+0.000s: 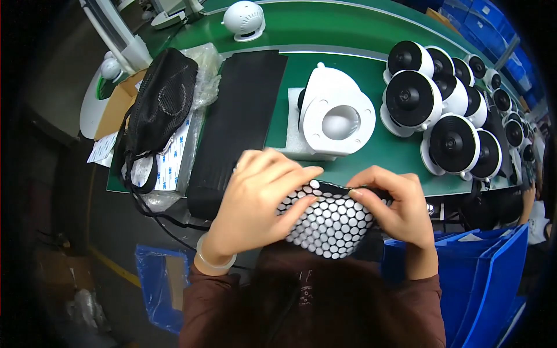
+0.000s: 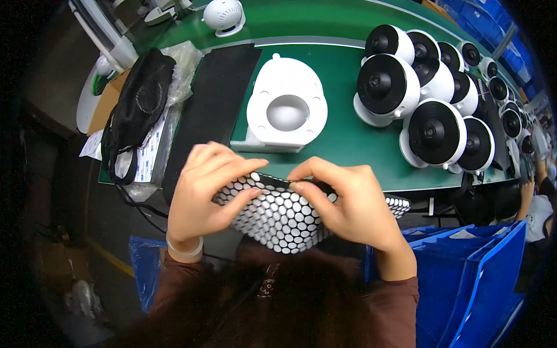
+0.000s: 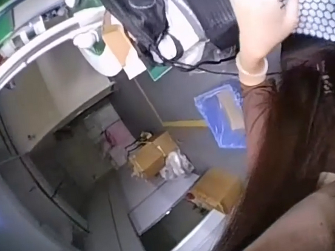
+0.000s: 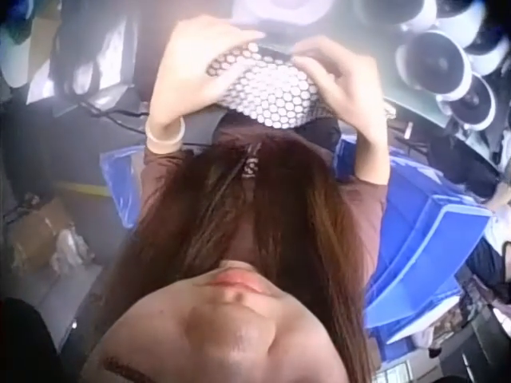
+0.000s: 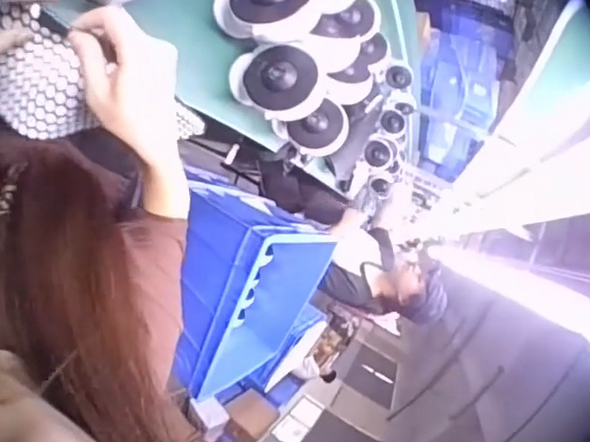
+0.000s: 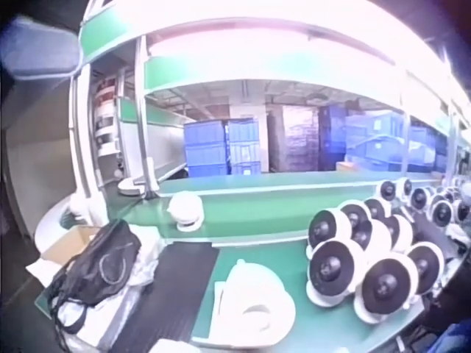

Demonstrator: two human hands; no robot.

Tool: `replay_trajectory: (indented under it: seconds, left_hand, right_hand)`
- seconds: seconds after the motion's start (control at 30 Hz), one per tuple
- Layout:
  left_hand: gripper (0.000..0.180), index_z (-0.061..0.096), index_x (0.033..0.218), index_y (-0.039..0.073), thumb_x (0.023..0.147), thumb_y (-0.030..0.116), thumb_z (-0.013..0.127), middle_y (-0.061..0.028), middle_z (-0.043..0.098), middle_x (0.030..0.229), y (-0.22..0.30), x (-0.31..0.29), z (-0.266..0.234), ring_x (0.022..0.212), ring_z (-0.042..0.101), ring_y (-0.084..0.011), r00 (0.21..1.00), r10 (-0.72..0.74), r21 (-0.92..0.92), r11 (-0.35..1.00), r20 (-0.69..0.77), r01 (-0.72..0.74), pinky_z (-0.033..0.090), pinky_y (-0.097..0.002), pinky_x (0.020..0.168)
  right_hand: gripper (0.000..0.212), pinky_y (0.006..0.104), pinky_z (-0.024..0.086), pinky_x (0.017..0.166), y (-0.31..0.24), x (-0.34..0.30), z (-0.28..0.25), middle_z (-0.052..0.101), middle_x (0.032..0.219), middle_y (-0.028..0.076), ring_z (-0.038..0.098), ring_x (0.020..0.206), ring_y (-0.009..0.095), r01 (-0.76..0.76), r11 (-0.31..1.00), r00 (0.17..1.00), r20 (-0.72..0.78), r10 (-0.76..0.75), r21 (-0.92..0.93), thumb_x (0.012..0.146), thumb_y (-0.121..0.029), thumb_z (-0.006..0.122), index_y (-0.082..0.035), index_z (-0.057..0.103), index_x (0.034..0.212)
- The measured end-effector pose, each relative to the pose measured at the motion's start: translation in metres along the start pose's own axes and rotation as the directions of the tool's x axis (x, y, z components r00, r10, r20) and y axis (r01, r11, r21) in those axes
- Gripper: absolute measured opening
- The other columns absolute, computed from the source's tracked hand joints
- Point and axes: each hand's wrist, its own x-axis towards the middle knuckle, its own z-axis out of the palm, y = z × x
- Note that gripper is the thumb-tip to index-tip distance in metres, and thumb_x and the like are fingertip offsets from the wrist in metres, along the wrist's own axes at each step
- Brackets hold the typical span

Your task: Assembling security camera housings by attaching internal components and seals on a production line.

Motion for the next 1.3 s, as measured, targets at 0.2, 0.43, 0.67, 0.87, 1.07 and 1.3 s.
replay_trajectory:
  seconds: [0.2,0.43,0.67,0.87,1.07,1.3]
  left_hand:
    - [0.013,0.061,0.075,-0.002,0.064,0.003,0.066,-0.0079,0.059,0.065,-0.007,-0.001,0.010,0.059,0.055,-0.0158,0.984,-0.129,-0.451,0.876,0.122,0.171,0.040,-0.0242,0.056]
    - [0.007,0.058,0.074,-0.003,0.069,0.002,0.060,-0.0065,0.057,0.064,-0.003,-0.001,0.027,0.059,0.055,-0.0107,0.933,-0.254,-0.652,0.667,0.255,0.360,0.040,-0.0214,0.054]
    - [0.011,0.060,0.076,-0.003,0.065,-0.001,0.063,-0.0102,0.060,0.066,-0.001,0.003,0.028,0.057,0.059,-0.0170,0.983,-0.110,-0.539,0.825,0.145,0.171,0.042,-0.0233,0.052]
    - [0.005,0.058,0.070,-0.002,0.068,0.001,0.060,-0.0082,0.058,0.057,0.003,0.003,0.025,0.052,0.057,-0.0150,0.964,-0.206,-0.540,0.799,0.169,0.265,0.040,-0.0221,0.049]
    - [0.007,0.057,0.070,-0.003,0.070,0.004,0.057,-0.0089,0.057,0.059,0.003,0.004,0.027,0.051,0.056,-0.0170,0.965,-0.189,-0.526,0.810,0.181,0.258,0.040,-0.0242,0.049]
    - [0.010,0.056,0.071,-0.003,0.074,0.006,0.053,-0.0110,0.056,0.061,0.004,0.008,0.027,0.052,0.056,-0.0213,0.973,-0.147,-0.496,0.840,0.180,0.218,0.039,-0.0268,0.049]
  right_hand:
    - [0.008,0.0221,0.045,0.058,0.008,-0.004,-0.006,0.061,0.069,0.008,0.058,0.062,0.012,-0.053,0.994,0.998,0.032,0.050,0.098,0.075,-0.001,0.058,0.005,0.060,0.079]
    - [0.020,0.0255,0.045,0.062,0.009,-0.009,0.004,0.062,0.075,0.010,0.060,0.069,0.019,0.040,0.999,0.995,-0.094,-0.038,0.017,0.063,-0.002,0.070,0.001,0.063,0.081]
    - [0.007,0.0244,0.041,0.052,0.008,-0.012,-0.001,0.059,0.064,0.010,0.056,0.057,0.017,-0.009,0.999,0.999,-0.051,0.011,0.036,0.068,0.000,0.065,0.001,0.062,0.074]
    - [0.016,0.0274,0.044,0.060,0.002,-0.003,0.006,0.060,0.071,0.008,0.058,0.069,0.020,0.161,0.977,0.957,-0.220,-0.190,-0.140,0.063,0.002,0.068,-0.002,0.062,0.078]
    - [0.018,0.0283,0.046,0.058,0.012,-0.006,0.004,0.060,0.076,0.004,0.057,0.068,0.021,0.204,0.973,0.966,-0.138,-0.218,-0.105,0.064,-0.003,0.070,-0.005,0.062,0.080]
    - [0.019,0.0268,0.045,0.057,0.010,-0.005,0.004,0.061,0.073,0.004,0.057,0.064,0.019,0.203,0.968,0.960,-0.163,-0.227,-0.150,0.060,0.001,0.070,-0.006,0.064,0.077]
